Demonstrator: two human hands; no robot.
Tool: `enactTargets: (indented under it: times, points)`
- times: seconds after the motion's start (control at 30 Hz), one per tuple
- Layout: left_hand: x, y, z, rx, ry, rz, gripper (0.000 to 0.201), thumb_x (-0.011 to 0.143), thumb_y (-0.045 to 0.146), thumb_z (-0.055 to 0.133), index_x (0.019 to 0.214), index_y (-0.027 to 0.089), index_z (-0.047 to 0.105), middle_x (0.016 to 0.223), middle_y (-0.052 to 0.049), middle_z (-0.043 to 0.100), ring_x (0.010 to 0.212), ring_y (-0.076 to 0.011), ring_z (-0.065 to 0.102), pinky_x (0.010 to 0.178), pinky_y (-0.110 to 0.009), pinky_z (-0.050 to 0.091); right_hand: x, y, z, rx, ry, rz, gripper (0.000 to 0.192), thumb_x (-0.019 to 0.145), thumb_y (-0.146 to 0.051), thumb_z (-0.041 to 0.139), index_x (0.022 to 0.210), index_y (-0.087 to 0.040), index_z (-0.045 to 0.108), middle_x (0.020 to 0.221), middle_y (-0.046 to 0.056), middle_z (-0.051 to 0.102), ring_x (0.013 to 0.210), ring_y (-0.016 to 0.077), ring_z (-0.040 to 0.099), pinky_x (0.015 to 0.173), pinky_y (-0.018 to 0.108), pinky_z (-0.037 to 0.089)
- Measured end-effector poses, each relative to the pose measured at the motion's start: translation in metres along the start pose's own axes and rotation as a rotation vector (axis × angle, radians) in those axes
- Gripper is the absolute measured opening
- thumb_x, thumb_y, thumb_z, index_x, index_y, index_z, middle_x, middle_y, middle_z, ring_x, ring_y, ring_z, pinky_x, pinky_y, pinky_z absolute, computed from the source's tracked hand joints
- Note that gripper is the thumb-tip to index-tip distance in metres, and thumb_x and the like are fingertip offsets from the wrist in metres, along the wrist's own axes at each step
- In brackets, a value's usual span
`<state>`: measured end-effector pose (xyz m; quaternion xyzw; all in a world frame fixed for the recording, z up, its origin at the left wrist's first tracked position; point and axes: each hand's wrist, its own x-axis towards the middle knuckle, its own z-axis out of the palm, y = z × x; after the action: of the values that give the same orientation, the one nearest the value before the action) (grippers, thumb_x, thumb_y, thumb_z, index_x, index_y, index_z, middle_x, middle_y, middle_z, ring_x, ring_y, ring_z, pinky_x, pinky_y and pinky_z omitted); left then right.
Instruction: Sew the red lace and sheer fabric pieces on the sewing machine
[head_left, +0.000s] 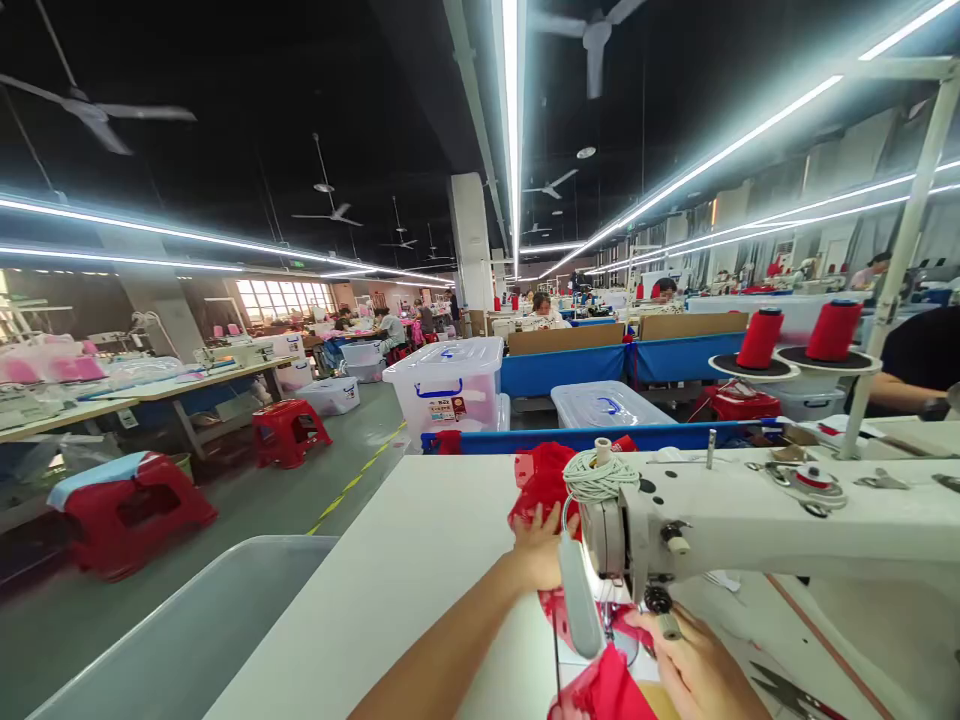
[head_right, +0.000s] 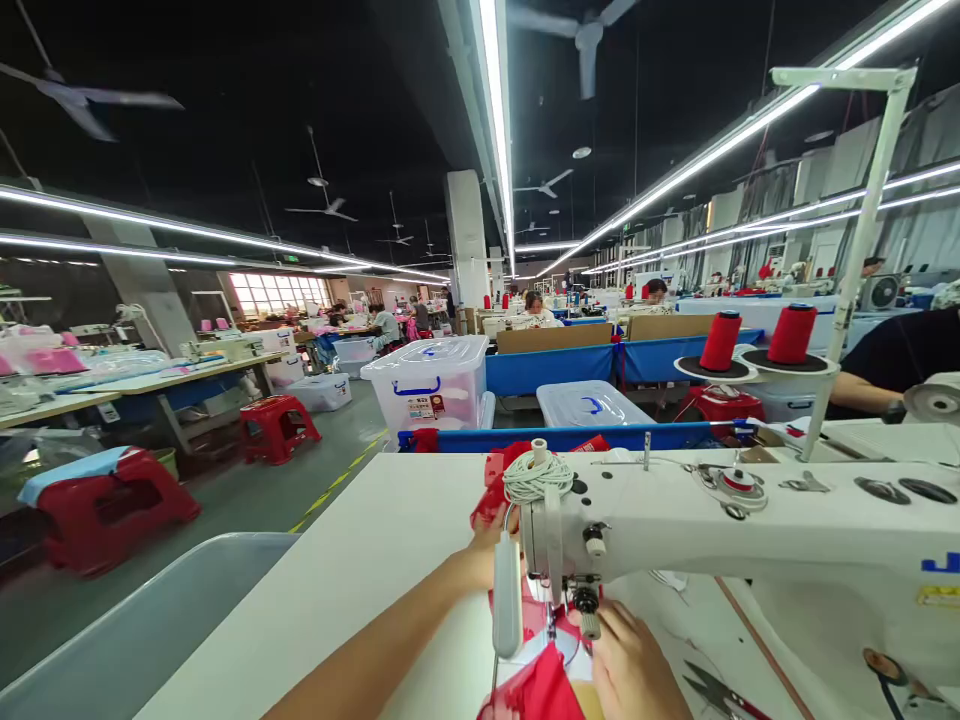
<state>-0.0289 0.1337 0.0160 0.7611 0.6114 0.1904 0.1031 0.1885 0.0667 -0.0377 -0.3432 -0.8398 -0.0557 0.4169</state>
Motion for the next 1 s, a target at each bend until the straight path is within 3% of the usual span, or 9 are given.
enactTargets:
  times: [0.1, 0.2, 0.3, 0.4, 0.53, 0.6, 0.73, 0.8, 1.0]
  points:
    - [0.011, -0.001, -0.001, 0.091, 0.1, -0.147, 0.06, 0.078, 0.026, 0.057, 0.136, 0.012, 0.051, 0.143, -0.025, 0.044, 0.135, -0.0472, 0.033, 0.104, -0.07, 0.022, 0.001, 0.002, 0.002, -0.118, 0.02, -0.065, 0.037, 0.084, -0.009, 0.04, 0.097, -0.026, 0.07, 0.09, 0.006, 0.074, 0.086, 0.0219, 0.071, 0.073, 0.03, 0.058]
    - [0.017, -0.002, 0.001, 0.129, 0.157, -0.181, 0.048, 0.089, 0.02, 0.039, 0.134, 0.009, 0.051, 0.137, -0.024, 0.049, 0.129, -0.0384, 0.044, 0.104, -0.059, 0.032, 0.002, 0.003, 0.003, -0.158, 0.013, -0.1, 0.04, 0.084, -0.01, 0.041, 0.106, -0.028, 0.069, 0.094, 0.006, 0.075, 0.08, 0.0217, 0.072, 0.071, 0.03, 0.059]
    - [0.024, -0.004, 0.006, 0.127, 0.079, -0.096, 0.04, 0.086, 0.025, 0.05, 0.124, 0.019, 0.06, 0.129, -0.015, 0.059, 0.123, -0.0326, 0.051, 0.103, -0.051, 0.038, 0.001, 0.005, 0.007, -0.175, 0.006, -0.11, 0.043, 0.084, -0.01, 0.041, 0.11, -0.029, 0.069, 0.098, 0.005, 0.075, 0.08, 0.0215, 0.072, 0.071, 0.03, 0.059]
    - [0.037, -0.007, 0.006, 0.124, 0.002, -0.01, 0.051, 0.078, 0.031, 0.066, 0.129, 0.029, 0.058, 0.14, -0.009, 0.053, 0.133, -0.034, 0.041, 0.111, -0.056, 0.026, -0.003, 0.009, 0.013, -0.206, 0.01, -0.084, 0.039, 0.084, -0.012, 0.044, 0.11, -0.027, 0.069, 0.101, 0.007, 0.074, 0.089, 0.0238, 0.071, 0.076, 0.032, 0.059]
    - [0.054, -0.01, -0.001, 0.126, -0.003, -0.131, 0.054, 0.088, 0.036, 0.062, 0.138, 0.021, 0.048, 0.148, -0.015, 0.041, 0.138, -0.0389, 0.032, 0.109, -0.068, 0.019, -0.002, 0.007, 0.008, -0.231, -0.029, -0.029, 0.032, 0.087, -0.016, 0.043, 0.105, -0.021, 0.068, 0.106, 0.011, 0.073, 0.095, 0.0246, 0.07, 0.079, 0.034, 0.059]
    - [0.055, -0.012, -0.003, 0.111, -0.008, -0.194, 0.049, 0.092, 0.038, 0.059, 0.136, 0.02, 0.049, 0.147, -0.013, 0.04, 0.136, -0.0344, 0.036, 0.11, -0.064, 0.026, 0.002, 0.003, -0.001, -0.196, -0.098, 0.004, 0.028, 0.089, -0.017, 0.042, 0.096, -0.021, 0.069, 0.095, 0.01, 0.075, 0.087, 0.0229, 0.071, 0.072, 0.033, 0.06]
    - [0.03, -0.021, 0.0, 0.055, 0.016, -0.23, 0.045, 0.092, 0.032, 0.059, 0.135, 0.019, 0.049, 0.148, -0.011, 0.038, 0.137, -0.0329, 0.033, 0.112, -0.06, 0.023, 0.011, -0.003, -0.015, -0.172, -0.173, 0.041, 0.03, 0.092, -0.02, 0.039, 0.08, -0.022, 0.067, 0.082, 0.008, 0.073, 0.074, 0.0219, 0.07, 0.061, 0.032, 0.058]
    - [0.005, -0.029, -0.001, 0.007, 0.03, -0.248, 0.04, 0.091, 0.023, 0.056, 0.131, 0.019, 0.052, 0.146, -0.011, 0.041, 0.137, -0.0312, 0.033, 0.113, -0.054, 0.022, 0.011, -0.001, -0.016, -0.184, -0.197, 0.022, 0.03, 0.093, -0.022, 0.039, 0.083, -0.022, 0.068, 0.078, 0.007, 0.073, 0.069, 0.0218, 0.069, 0.057, 0.031, 0.056]
    - [-0.055, -0.052, -0.017, -0.241, 0.098, -0.364, 0.031, 0.08, 0.005, 0.051, 0.105, 0.02, 0.061, 0.112, -0.006, 0.062, 0.11, -0.0243, 0.054, 0.097, -0.038, 0.039, 0.001, 0.003, -0.01, -0.195, -0.208, 0.025, 0.032, 0.094, -0.026, 0.037, 0.086, -0.024, 0.067, 0.075, 0.006, 0.071, 0.06, 0.023, 0.065, 0.047, 0.032, 0.048]
